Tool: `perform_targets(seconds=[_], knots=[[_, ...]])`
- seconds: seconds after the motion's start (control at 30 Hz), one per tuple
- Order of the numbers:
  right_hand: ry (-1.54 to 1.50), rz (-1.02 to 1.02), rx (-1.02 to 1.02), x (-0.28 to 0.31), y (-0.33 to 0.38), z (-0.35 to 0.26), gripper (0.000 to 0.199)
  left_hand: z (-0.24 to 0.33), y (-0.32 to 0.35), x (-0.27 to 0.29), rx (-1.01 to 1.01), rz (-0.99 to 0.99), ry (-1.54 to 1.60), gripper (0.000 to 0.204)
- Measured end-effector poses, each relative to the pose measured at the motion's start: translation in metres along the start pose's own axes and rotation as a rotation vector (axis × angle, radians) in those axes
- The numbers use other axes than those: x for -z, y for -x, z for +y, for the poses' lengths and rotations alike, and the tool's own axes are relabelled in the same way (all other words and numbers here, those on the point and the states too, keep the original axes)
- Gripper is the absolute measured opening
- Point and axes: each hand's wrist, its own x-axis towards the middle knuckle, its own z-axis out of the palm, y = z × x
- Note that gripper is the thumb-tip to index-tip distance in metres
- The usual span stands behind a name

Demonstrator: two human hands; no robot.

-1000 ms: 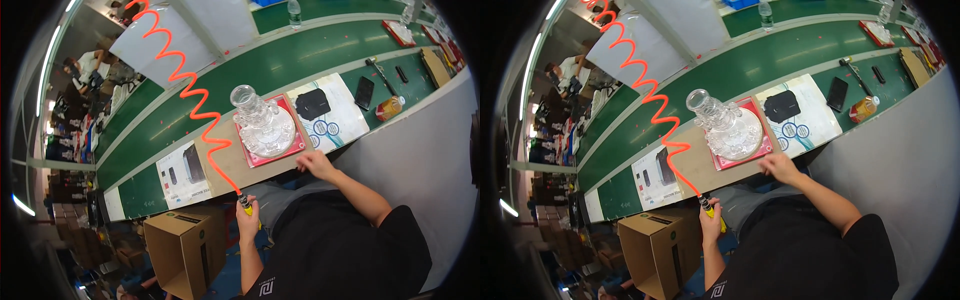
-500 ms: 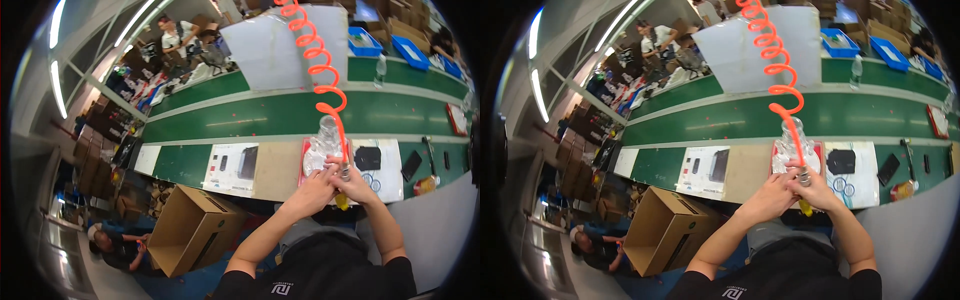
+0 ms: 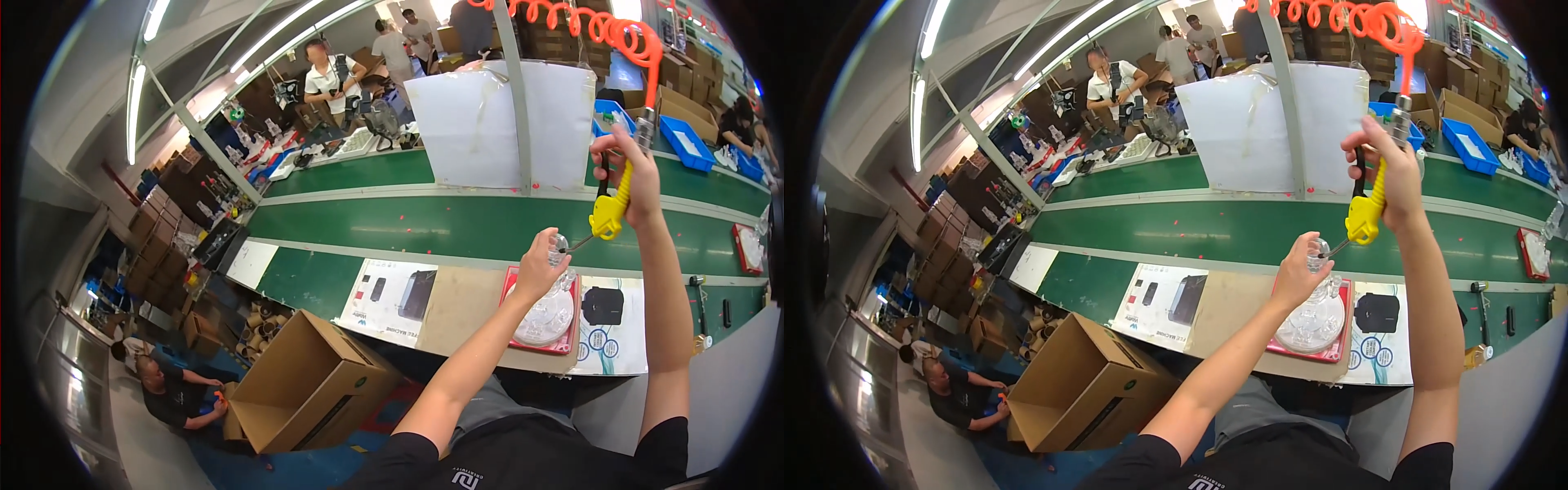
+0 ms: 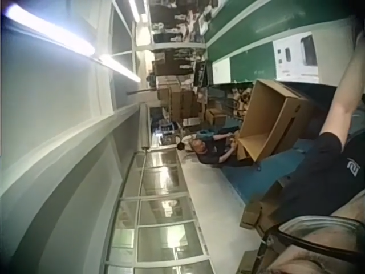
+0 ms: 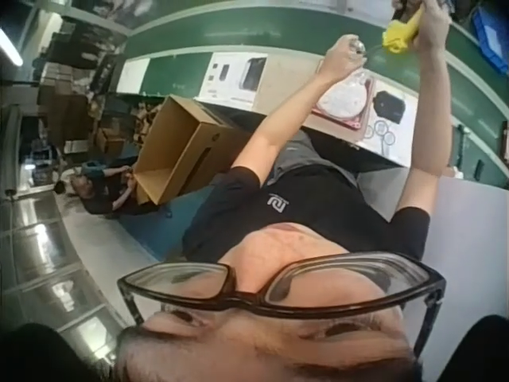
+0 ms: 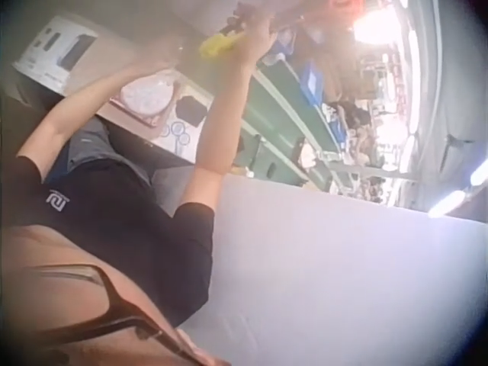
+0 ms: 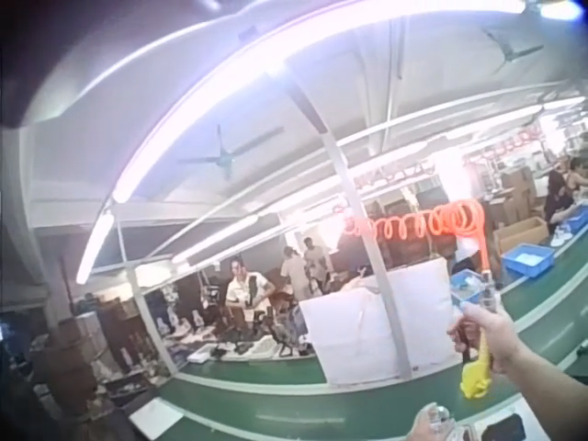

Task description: The recorder uses an air duster gun to clean a large glass centerpiece before packing it into a cardboard box on an assembly line.

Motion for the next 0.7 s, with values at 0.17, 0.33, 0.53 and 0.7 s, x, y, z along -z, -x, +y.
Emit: perform_targets(seconds=[0.17,0.33,0.53,0.7], knots=[[0.133,0.072,-0.032,-0.006,-0.01,0.018,0.035,-0.002,0.001,-0.006,-0.013,0.002,0.0,0.062],[0.09,0.016,-0.032,-0.02,-0.022,0.024,0.032,-0.01,0.001,-0.003,0.043,0.032,0.016,0.071],[0.163,0.049,0.061,-0.03,-0.023,0.002,0.036,-0.023,0.002,-0.016,0.063,0.077,0.185,0.064],[0.141,0.093,0.146,-0.022,-0.025,0.003,0.036,-0.035,-0.015,-0.022,0.083,0.071,0.256,0.062]])
